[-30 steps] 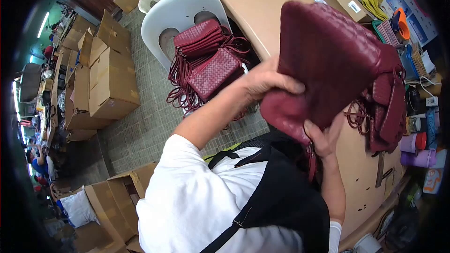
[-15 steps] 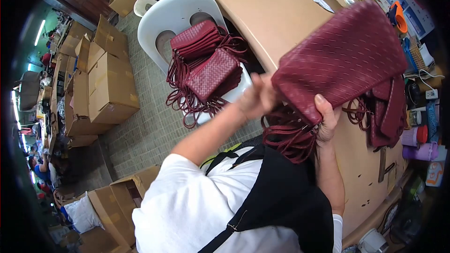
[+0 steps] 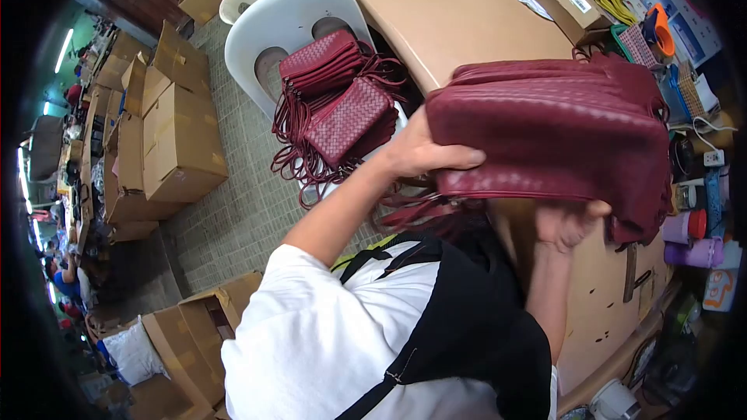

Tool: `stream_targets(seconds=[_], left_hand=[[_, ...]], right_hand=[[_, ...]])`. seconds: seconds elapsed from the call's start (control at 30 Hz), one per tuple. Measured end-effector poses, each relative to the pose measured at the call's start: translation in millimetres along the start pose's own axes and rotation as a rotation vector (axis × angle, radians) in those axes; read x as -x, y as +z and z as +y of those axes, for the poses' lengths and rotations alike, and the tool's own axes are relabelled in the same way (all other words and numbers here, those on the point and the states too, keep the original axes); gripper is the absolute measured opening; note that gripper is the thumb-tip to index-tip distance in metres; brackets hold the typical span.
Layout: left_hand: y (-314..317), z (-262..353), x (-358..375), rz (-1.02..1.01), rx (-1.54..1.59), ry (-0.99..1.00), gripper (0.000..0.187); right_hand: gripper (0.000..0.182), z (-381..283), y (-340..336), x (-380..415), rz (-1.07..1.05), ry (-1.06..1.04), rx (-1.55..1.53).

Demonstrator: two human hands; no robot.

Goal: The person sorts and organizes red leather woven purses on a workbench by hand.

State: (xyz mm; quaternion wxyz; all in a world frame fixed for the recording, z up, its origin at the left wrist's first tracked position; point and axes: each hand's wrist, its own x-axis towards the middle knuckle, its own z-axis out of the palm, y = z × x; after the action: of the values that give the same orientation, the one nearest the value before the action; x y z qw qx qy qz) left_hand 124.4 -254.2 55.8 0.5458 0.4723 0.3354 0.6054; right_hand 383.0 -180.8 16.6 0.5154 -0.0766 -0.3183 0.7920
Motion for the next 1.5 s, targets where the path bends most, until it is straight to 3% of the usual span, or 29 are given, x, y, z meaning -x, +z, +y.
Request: stream_targets(seconds=[0.1, 0.17, 0.23, 0.3, 0.33, 0.4, 0.47, 0.57, 0.7, 0.83, 0.9, 0.93, 0.97, 1.0, 1.03, 1.1, 1.17, 1.2, 1.23, 1.27, 1.3, 1.37, 1.43, 1.5], left_hand=[[-16, -7, 21, 0.017, -0.103, 0.006, 0.063], [-24, -19, 34, 0.237, 0.040, -0.243, 0.060], [-31, -58, 52, 0.419, 0.236, -0.428, 0.050], [-39, -88, 72, 0.547, 0.494, -0.741, 0.043], [-39, -89, 79, 0.540, 0.494, -0.762, 0.046], [-37, -92, 88, 0.528, 0.499, -0.784, 0.049], [-32, -96, 99, 0.399, 0.563, -0.584, 0.057], [-26, -102, 105, 0.263, 0.488, -0.497, 0.058], [-26, -100, 92, 0.376, 0.519, -0.646, 0.056], [-23, -77, 90, 0.402, 0.436, -0.538, 0.048], [-20, -64, 90, 0.439, 0.426, -0.604, 0.046], [-21, -60, 88, 0.479, 0.538, -0.692, 0.043], [-23, -57, 88, 0.520, 0.650, -0.781, 0.041], [-37, -65, 91, 0.325, 0.770, -0.799, 0.038], [-42, -72, 93, 0.331, 0.771, -0.795, 0.038], [-45, -87, 97, 0.287, 0.861, -1.019, 0.031], [-43, -101, 95, -0.005, 0.656, -1.010, 0.018], [-38, -107, 97, 0.006, 0.590, -1.141, 0.016], [-19, -76, 87, 0.015, 0.520, -1.275, 0.015], [-16, -60, 80, 0.012, 0.526, -1.281, 0.015], [-17, -51, 73, -0.045, 0.476, -1.391, 0.014], [-21, -48, 62, -0.167, 0.439, -1.537, 0.015], [-22, -76, 60, -0.239, 0.516, -1.528, 0.016], [-20, -102, 61, -0.265, 0.597, -1.521, 0.017]], right_hand=[[0.077, 42, -7, 7, 0.088, 0.050, -0.181], [0.068, 58, -3, 5, 0.267, 0.329, -0.155], [0.057, 76, -7, 6, 0.511, 0.427, -0.034], [0.048, 86, 2, 8, 0.508, 0.417, 0.266], [0.046, 85, 8, 11, 0.505, 0.430, 0.288], [0.045, 84, 15, 11, 0.503, 0.438, 0.316], [0.043, 84, 16, 12, 0.549, 0.363, 0.280], [0.042, 81, 7, 12, 0.511, 0.379, 0.272], [0.041, 80, 4, 13, 0.504, 0.417, 0.220], [0.044, 69, -4, 23, 0.481, 0.460, 0.086], [0.049, 63, -5, 31, 0.375, 0.435, 0.079], [0.057, 54, -4, 37, 0.234, 0.397, 0.072], [0.057, 36, -2, 40, 0.232, 0.399, 0.072], [0.063, 11, 2, 41, -0.006, 0.436, 0.367], [0.068, -3, 8, 41, -0.251, 0.464, 0.659], [0.086, -9, 16, 45, -0.141, 0.190, 1.435], [0.100, -8, 19, 33, 0.159, 0.130, 1.211], [0.103, -24, 7, 33, -0.009, -0.144, 1.531], [0.104, -35, 9, 38, -0.108, -0.273, 1.683], [0.106, -45, 11, 43, -0.190, -0.425, 1.829], [0.109, -64, 28, 47, -0.469, -0.379, 1.907], [0.112, -84, 50, 46, -0.753, -0.311, 1.966], [0.105, -86, 66, 38, -0.875, -0.225, 1.821], [0.101, -93, 92, 35, -0.859, -0.131, 1.910]])
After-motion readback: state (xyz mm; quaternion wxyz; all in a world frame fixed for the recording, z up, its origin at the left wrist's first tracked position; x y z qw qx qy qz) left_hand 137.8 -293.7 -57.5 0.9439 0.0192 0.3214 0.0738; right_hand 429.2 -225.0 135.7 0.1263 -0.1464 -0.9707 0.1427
